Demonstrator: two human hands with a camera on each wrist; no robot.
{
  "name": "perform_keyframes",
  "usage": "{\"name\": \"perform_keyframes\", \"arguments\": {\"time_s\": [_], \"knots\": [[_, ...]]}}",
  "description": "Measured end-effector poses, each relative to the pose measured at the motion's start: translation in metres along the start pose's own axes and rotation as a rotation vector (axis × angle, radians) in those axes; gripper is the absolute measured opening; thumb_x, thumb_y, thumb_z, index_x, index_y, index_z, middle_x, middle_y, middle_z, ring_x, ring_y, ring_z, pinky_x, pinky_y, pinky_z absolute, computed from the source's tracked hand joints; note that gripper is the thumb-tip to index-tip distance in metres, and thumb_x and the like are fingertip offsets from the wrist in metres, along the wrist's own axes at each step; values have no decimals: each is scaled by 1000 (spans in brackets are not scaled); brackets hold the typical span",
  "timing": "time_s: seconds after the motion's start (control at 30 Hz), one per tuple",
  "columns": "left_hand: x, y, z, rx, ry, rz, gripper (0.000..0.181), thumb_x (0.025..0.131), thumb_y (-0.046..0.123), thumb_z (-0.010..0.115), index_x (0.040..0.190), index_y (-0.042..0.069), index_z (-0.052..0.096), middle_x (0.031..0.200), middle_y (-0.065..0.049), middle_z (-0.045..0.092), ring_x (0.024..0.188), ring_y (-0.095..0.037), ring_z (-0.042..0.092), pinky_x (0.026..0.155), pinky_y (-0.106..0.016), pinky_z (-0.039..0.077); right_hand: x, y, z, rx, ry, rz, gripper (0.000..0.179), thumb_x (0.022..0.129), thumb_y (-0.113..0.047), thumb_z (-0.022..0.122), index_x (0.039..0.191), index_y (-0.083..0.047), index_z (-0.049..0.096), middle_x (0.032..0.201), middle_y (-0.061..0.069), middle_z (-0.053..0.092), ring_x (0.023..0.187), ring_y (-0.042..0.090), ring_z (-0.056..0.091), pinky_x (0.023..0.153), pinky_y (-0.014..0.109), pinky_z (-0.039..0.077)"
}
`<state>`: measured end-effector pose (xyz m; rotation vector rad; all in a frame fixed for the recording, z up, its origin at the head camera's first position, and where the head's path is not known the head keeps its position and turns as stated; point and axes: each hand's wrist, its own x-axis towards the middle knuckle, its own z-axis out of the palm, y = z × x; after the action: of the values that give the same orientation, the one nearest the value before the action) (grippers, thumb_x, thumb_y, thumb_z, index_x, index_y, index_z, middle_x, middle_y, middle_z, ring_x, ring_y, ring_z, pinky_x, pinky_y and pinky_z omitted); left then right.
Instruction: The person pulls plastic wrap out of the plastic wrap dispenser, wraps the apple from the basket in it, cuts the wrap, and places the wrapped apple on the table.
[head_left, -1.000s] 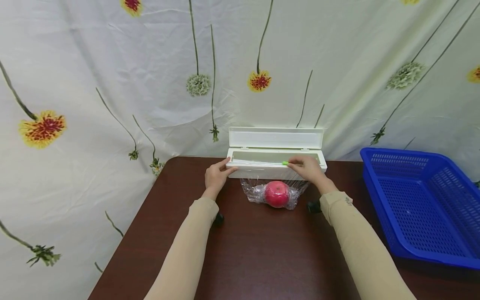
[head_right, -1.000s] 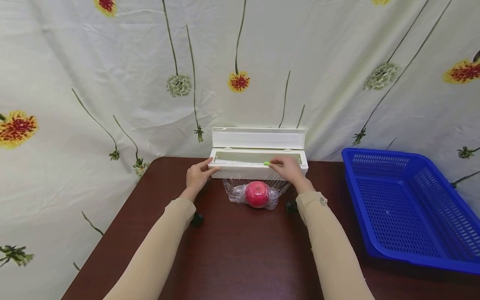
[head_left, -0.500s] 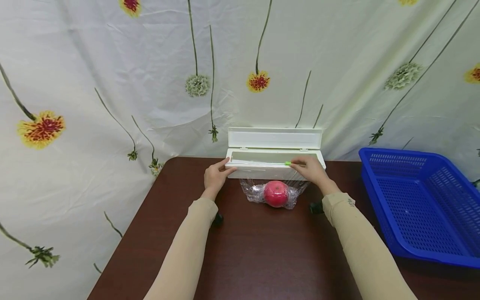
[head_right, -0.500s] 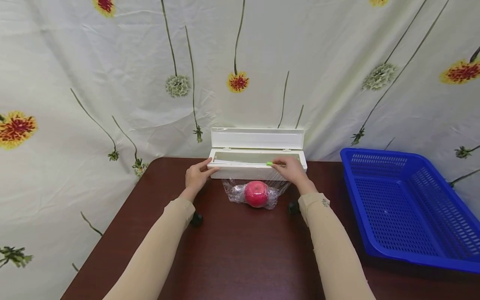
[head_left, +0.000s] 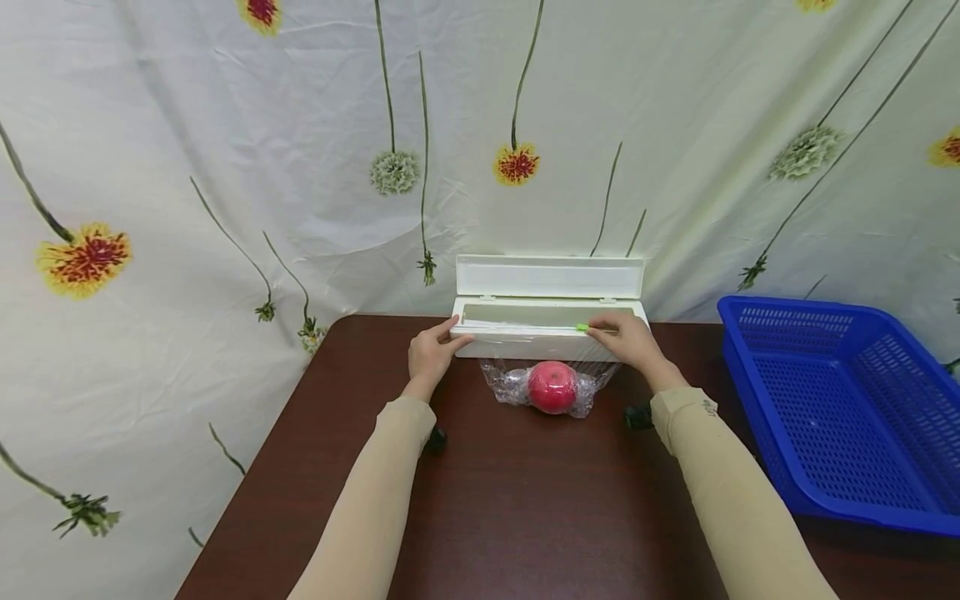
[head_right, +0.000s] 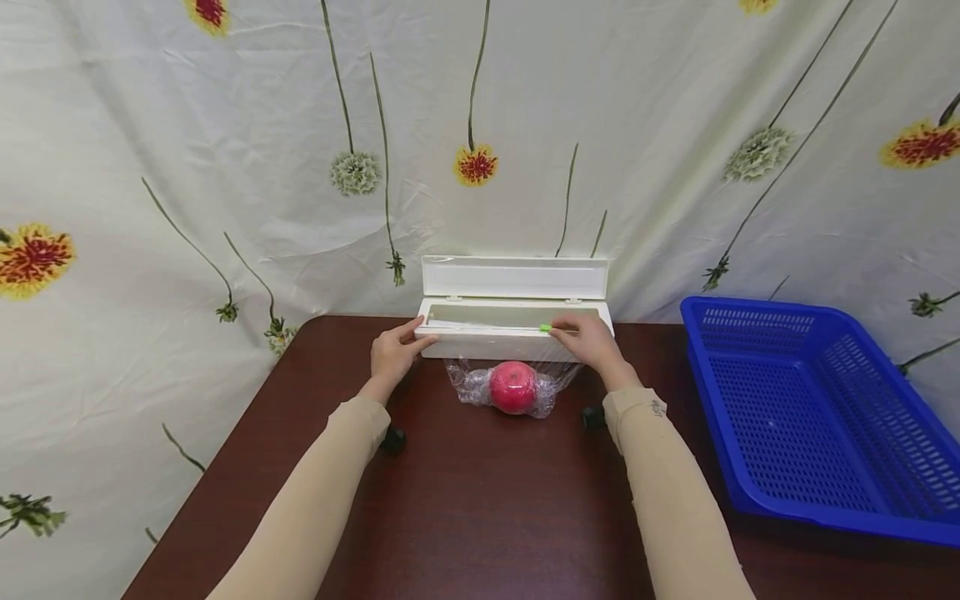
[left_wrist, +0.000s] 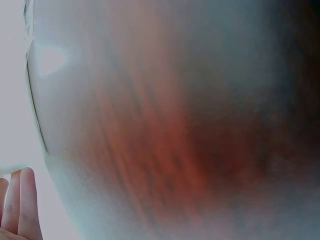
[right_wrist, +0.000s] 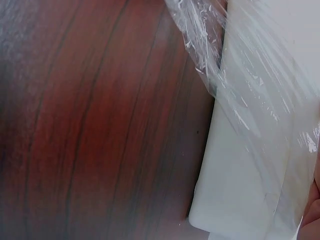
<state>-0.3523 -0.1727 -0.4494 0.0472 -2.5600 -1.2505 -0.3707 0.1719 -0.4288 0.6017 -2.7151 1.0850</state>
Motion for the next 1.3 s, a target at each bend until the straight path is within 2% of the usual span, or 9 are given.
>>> {"name": "perform_keyframes", "arguments": {"time_s": [0.23,0.9,1.3], "knots": [[-2,2,-1,-23,3,3,56,76,40,76,127,23,61,113,-6,66,96,-19,63,68,-36,50,-2,-3,-4,11,-3,13,31,91,-22,63,111,2,66,110,20,65,105,35,59,87,46,48],[-2,3,-1,1,10,19,57,75,40,76,127,23,61,105,-6,69,90,-19,64,65,-34,49,-7,4,-13,-15,-3,35,32,91,-24,64,112,0,66,113,19,64,108,36,57,87,49,47],[-1,1,-2,-12,3,4,58,75,42,76,127,24,61,113,-5,67,95,-19,64,67,-35,49,-9,7,-16,-36,-18,83,34,92,-26,62,114,-1,66,114,19,63,105,36,59,83,48,49]]}}
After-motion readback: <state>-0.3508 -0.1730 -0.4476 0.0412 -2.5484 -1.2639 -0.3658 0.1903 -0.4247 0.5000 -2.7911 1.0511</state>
